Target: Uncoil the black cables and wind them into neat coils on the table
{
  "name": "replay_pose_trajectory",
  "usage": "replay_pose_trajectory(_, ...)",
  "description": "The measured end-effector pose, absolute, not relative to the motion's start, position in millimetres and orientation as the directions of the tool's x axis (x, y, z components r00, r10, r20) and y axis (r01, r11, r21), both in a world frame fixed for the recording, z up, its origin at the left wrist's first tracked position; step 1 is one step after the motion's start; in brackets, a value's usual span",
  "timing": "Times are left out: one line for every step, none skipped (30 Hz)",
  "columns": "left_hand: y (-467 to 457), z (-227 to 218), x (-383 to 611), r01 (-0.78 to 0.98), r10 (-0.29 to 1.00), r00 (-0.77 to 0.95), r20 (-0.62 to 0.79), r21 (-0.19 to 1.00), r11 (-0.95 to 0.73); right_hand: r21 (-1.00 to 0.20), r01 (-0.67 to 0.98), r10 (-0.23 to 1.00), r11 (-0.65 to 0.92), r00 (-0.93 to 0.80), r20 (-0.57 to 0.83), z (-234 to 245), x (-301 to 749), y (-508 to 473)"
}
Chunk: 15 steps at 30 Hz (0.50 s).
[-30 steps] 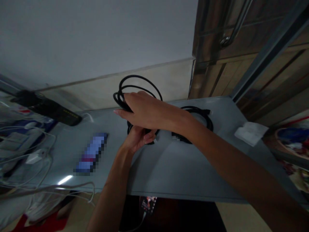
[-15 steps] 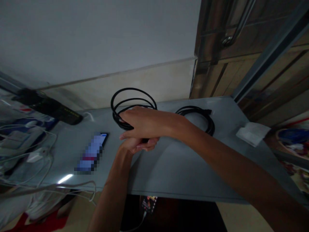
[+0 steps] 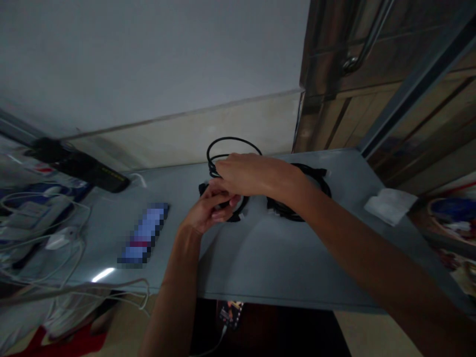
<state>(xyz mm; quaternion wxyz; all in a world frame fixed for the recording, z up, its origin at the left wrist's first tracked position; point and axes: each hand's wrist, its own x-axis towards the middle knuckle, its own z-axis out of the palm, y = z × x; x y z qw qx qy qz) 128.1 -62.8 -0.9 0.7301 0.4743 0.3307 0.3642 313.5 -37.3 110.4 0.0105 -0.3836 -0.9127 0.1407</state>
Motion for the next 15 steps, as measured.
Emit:
replay_pose_trajectory(-62,-1,127,-0.222,0.862,0.49,-0.129,0.938,0.266,-0.278,0.69,0.701,0.668,-0.709,-0.073,111,316,-36)
replay_pose_trajectory(-61,-1,126,-0.217,0.878,0.463,-0.123,0.945,0.246,-0.291,0.675,0.694,0.678,-0.718,-0.048,112,318,-35)
replay_pose_trajectory(-60,-1,125,-0.206,0.892,0.438,-0.115,0.952,0.225,-0.301,0.66,0.686,0.688,-0.727,-0.027,113,319,-34)
replay_pose_trajectory(-59,-1,124,-0.199,0.905,0.412,-0.103,0.959,0.2,-0.313,0.654,0.685,0.689,-0.729,-0.016,114,321,-33)
replay_pose_trajectory(-58,-2,123,-0.198,0.918,0.387,-0.087,0.964,0.175,-0.32,0.65,0.685,0.689,-0.729,-0.006,115,322,-33)
replay_pose_trajectory(-58,-2,123,-0.206,0.93,0.361,-0.07,0.967,0.153,-0.322,0.644,0.682,0.694,-0.731,0.01,116,323,-33)
replay_pose_trajectory(-57,-2,123,-0.224,0.942,0.331,-0.051,0.966,0.131,-0.321,0.637,0.679,0.701,-0.734,0.026,118,323,-34)
replay_pose_trajectory(-57,-1,123,-0.249,0.954,0.299,-0.032,0.962,0.111,-0.321,0.632,0.676,0.706,-0.736,0.037,119,324,-35)
replay_pose_trajectory(-57,-1,124,-0.274,0.962,0.272,-0.017,0.957,0.094,-0.323,0.632,0.678,0.705,-0.734,0.042,120,324,-36)
replay_pose_trajectory(-57,0,126,-0.296,0.967,0.254,-0.007,0.951,0.085,-0.325,0.638,0.685,0.698,-0.728,0.043,120,324,-37)
replay_pose_trajectory(-58,1,127,-0.314,0.97,0.243,-0.001,0.946,0.08,-0.329,0.648,0.695,0.687,-0.718,0.037,121,324,-37)
replay_pose_trajectory(-58,1,129,-0.332,0.972,0.236,0.004,0.94,0.076,-0.337,0.656,0.703,0.675,-0.711,0.024,121,324,-38)
replay_pose_trajectory(-58,2,130,-0.35,0.973,0.23,0.008,0.934,0.075,-0.346,0.66,0.707,0.666,-0.707,0.012,120,324,-38)
replay_pose_trajectory(-57,2,132,-0.371,0.976,0.219,0.011,0.926,0.073,-0.353,0.659,0.705,0.664,-0.709,0.003,120,324,-37)
replay_pose_trajectory(-57,2,133,-0.395,0.98,0.198,0.012,0.916,0.069,-0.356,0.654,0.699,0.668,-0.715,0.0,119,323,-37)
